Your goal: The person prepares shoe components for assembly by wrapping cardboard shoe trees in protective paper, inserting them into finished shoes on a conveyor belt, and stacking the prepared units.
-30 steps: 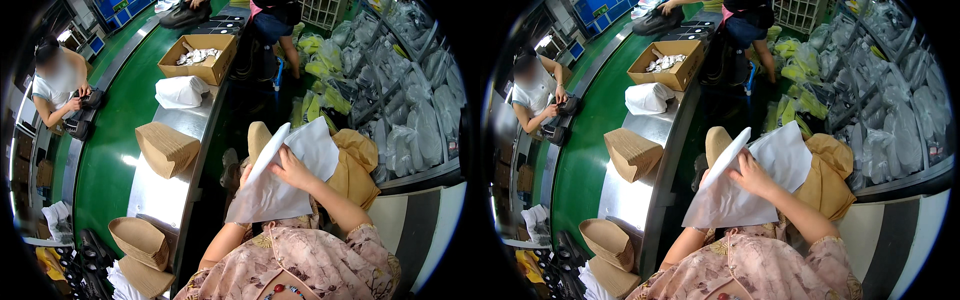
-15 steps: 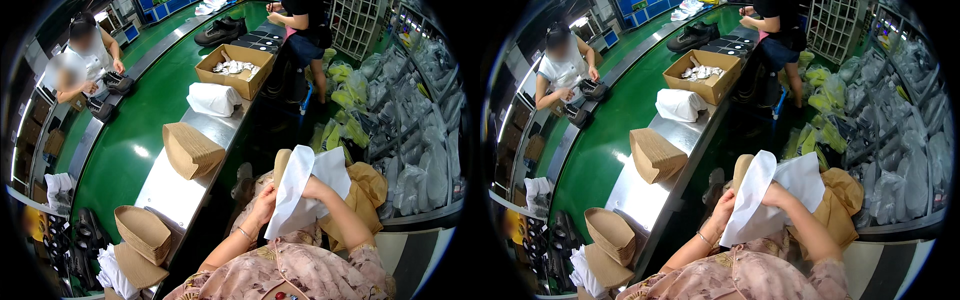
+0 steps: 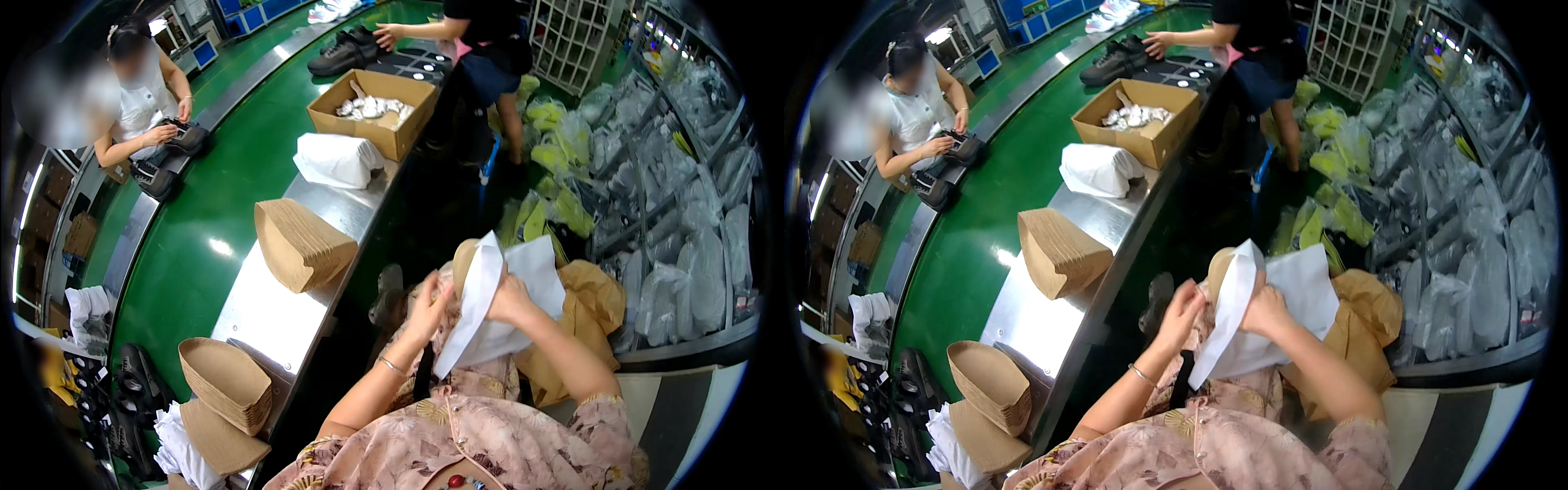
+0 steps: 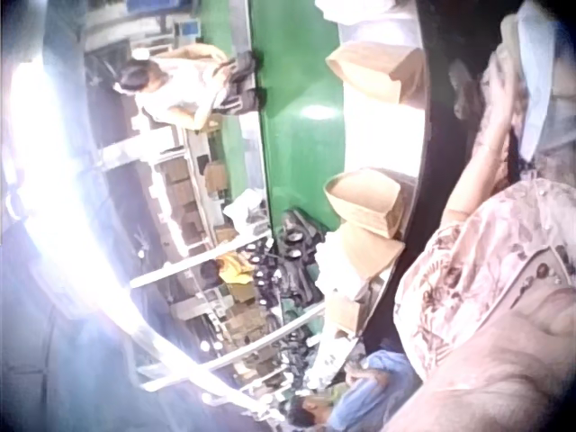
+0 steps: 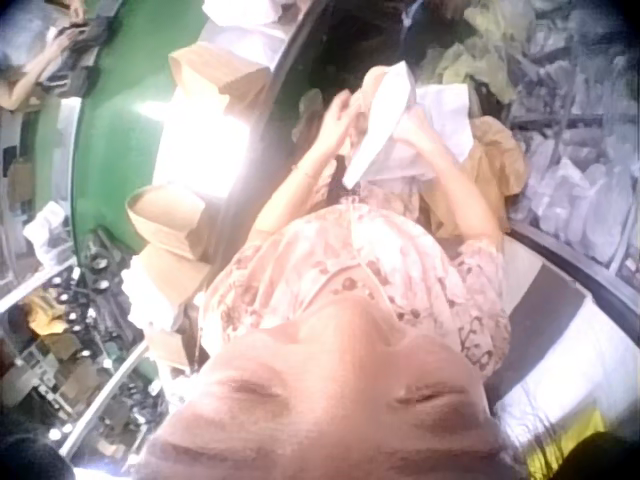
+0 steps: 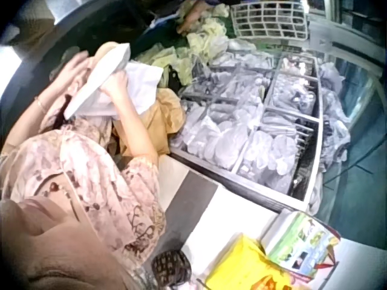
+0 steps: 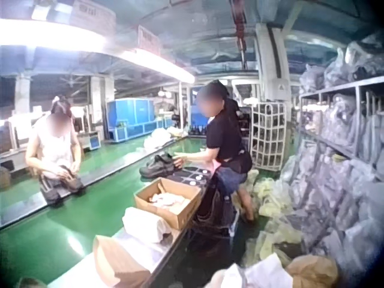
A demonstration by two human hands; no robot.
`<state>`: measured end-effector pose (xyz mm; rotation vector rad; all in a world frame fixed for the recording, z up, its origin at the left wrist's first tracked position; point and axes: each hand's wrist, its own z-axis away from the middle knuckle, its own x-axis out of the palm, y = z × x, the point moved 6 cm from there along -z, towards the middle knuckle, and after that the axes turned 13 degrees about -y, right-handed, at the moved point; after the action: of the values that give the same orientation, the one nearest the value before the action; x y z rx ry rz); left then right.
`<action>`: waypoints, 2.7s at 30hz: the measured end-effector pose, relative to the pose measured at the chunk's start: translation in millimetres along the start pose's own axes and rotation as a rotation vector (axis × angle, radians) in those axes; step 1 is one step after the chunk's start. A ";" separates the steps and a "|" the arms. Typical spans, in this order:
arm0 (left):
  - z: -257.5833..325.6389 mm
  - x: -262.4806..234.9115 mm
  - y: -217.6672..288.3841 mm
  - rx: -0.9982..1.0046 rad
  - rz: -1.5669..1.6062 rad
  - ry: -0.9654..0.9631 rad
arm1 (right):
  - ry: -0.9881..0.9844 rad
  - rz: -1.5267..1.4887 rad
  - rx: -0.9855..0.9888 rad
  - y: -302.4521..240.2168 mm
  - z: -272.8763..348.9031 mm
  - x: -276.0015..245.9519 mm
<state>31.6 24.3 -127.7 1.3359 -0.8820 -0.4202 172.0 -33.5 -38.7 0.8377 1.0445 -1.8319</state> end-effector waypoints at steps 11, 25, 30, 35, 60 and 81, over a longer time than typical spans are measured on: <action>-59.7 33.8 47.3 0.077 -0.732 0.043 | -0.112 0.270 0.125 6.6 -8.2 31.6; 26.6 36.7 49.5 -0.235 -0.636 0.170 | 0.090 0.073 0.059 7.5 11.5 19.9; 17.1 35.1 18.5 -0.145 0.181 0.248 | 0.350 0.056 -0.033 -43.2 19.5 -9.6; -0.4 19.8 61.9 0.053 0.258 0.296 | 0.513 -0.698 -0.430 -23.7 15.9 -32.2; -0.5 37.5 139.2 0.110 0.468 -0.154 | 0.061 -1.617 -0.490 -56.2 13.2 -59.0; -32.8 48.7 167.2 0.077 0.663 -0.014 | 0.594 -0.368 -0.409 -52.0 67.3 -100.1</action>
<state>50.8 48.2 46.8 1.0301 -1.2957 0.1223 158.0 -44.4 91.4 1.0044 1.9843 -1.5866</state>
